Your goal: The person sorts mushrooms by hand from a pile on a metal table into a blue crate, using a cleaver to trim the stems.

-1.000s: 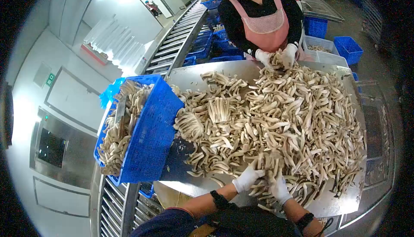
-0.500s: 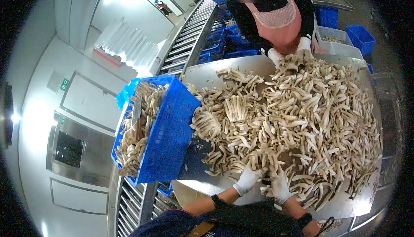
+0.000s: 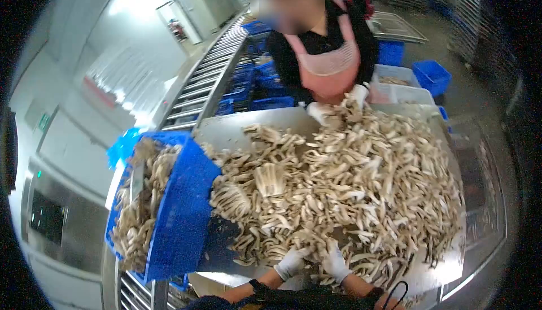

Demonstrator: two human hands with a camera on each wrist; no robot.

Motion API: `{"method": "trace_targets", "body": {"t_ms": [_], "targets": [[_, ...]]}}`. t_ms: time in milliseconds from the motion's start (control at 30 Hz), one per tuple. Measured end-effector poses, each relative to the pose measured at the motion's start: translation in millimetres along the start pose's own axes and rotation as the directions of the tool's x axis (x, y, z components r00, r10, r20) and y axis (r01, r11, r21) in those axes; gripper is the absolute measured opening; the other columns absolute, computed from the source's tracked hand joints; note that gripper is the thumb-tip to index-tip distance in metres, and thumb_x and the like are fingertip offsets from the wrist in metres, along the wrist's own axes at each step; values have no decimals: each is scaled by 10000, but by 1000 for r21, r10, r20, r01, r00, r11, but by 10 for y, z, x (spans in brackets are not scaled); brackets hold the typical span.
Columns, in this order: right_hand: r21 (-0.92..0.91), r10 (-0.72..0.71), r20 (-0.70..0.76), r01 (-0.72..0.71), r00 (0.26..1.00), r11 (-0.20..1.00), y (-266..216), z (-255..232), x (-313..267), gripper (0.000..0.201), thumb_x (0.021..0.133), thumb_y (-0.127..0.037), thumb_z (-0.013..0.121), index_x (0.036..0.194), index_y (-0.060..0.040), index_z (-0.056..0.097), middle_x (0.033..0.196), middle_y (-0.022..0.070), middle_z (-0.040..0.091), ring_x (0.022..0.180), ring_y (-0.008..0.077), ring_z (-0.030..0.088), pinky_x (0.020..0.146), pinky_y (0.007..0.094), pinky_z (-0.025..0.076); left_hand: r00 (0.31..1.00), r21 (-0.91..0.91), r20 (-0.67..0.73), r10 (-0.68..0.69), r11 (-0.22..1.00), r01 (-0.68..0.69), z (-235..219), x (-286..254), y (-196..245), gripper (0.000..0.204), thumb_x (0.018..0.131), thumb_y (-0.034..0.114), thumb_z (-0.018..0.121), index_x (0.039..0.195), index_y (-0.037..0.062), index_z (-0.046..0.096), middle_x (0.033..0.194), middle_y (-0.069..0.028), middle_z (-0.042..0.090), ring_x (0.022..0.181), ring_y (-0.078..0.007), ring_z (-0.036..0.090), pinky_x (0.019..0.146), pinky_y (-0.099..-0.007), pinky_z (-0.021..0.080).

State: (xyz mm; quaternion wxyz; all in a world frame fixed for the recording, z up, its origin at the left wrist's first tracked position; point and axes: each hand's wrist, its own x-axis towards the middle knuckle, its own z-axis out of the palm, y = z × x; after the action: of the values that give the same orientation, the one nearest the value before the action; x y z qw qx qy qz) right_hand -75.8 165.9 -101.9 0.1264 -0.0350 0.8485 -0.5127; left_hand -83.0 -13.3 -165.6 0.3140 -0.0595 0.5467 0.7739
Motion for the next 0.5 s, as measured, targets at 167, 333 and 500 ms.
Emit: {"method": "trace_targets", "body": {"t_ms": [167,333,500], "targets": [[282,-9,-3,10,1000,959,106,-48,-17,454,846,-22,484,1285,62,405,1161,181,553,1092,239,518,943,319,409,989,111,25,-148,983,144,186,-185,582,267,938,80,554,1194,6,555,1103,-91,641,916,-153,630,744,-287,526],[285,128,-186,-71,974,956,311,166,-84,451,863,-94,560,1265,43,409,1208,171,549,1043,251,553,891,327,449,998,48,63,-2,999,-1,390,-316,664,363,911,69,592,1253,28,480,1041,-61,643,903,-130,600,747,-258,496],[394,-36,64,8,997,919,82,-133,-223,602,894,-299,577,1372,-30,327,1230,218,545,971,266,575,808,373,473,931,948,252,266,126,-292,540,-607,1094,305,894,226,574,1129,33,582,978,-92,643,803,-204,635,623,-336,551]]}}
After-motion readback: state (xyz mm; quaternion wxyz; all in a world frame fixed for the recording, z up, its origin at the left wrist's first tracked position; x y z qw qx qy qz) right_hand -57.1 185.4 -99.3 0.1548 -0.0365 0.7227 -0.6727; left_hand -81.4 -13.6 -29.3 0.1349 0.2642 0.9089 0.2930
